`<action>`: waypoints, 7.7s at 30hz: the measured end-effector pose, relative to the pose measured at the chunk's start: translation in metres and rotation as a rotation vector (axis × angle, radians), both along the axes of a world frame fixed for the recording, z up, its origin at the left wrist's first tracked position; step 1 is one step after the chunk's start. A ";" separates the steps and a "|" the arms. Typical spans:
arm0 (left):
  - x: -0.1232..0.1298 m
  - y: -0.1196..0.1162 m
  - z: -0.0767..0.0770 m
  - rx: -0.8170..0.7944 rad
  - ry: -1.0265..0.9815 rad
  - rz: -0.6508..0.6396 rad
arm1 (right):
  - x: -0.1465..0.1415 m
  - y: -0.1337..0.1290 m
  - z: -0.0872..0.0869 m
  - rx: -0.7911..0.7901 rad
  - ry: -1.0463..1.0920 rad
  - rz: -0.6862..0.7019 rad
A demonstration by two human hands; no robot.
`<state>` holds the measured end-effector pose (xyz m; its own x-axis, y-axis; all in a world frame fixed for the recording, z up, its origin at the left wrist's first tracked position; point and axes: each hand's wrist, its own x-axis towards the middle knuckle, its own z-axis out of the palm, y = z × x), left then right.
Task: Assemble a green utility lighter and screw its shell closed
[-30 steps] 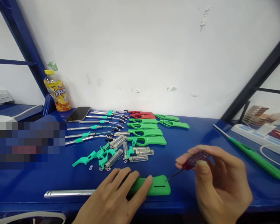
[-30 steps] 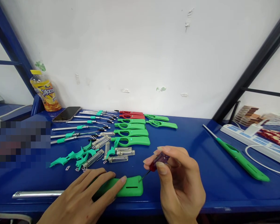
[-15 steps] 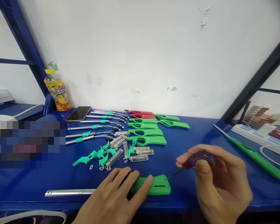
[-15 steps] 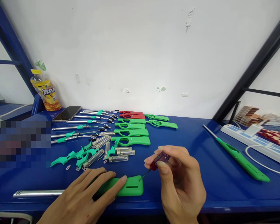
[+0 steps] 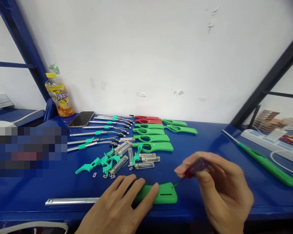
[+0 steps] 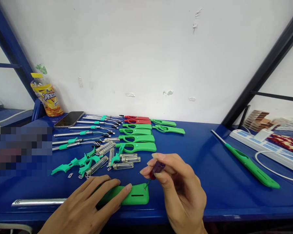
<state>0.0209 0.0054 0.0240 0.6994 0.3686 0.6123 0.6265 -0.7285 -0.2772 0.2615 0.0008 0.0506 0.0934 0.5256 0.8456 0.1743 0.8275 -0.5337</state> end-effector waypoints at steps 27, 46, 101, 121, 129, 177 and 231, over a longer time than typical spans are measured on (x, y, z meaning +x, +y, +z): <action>0.001 -0.003 0.003 0.004 0.007 0.013 | 0.004 0.002 -0.006 0.042 -0.096 -0.035; -0.009 -0.001 -0.010 -0.089 0.096 -0.008 | 0.001 0.006 0.004 -0.075 -0.023 0.098; -0.008 -0.002 -0.008 -0.094 0.088 0.001 | 0.003 0.000 -0.006 -0.095 -0.078 0.005; -0.006 -0.001 -0.008 -0.056 0.071 -0.008 | 0.004 0.001 -0.007 -0.052 -0.053 -0.088; -0.006 -0.001 -0.006 -0.051 0.053 -0.025 | 0.003 0.000 -0.008 -0.093 -0.071 -0.011; -0.006 -0.002 -0.007 -0.082 0.065 -0.015 | 0.006 0.000 -0.003 -0.094 -0.053 0.014; 0.001 0.000 -0.004 -0.005 -0.036 -0.026 | 0.005 0.000 -0.006 -0.047 -0.003 -0.077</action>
<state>0.0216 0.0050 0.0197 0.6866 0.3533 0.6354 0.6166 -0.7461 -0.2514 0.2665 0.0008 0.0445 0.1327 0.5559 0.8206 0.2380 0.7858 -0.5708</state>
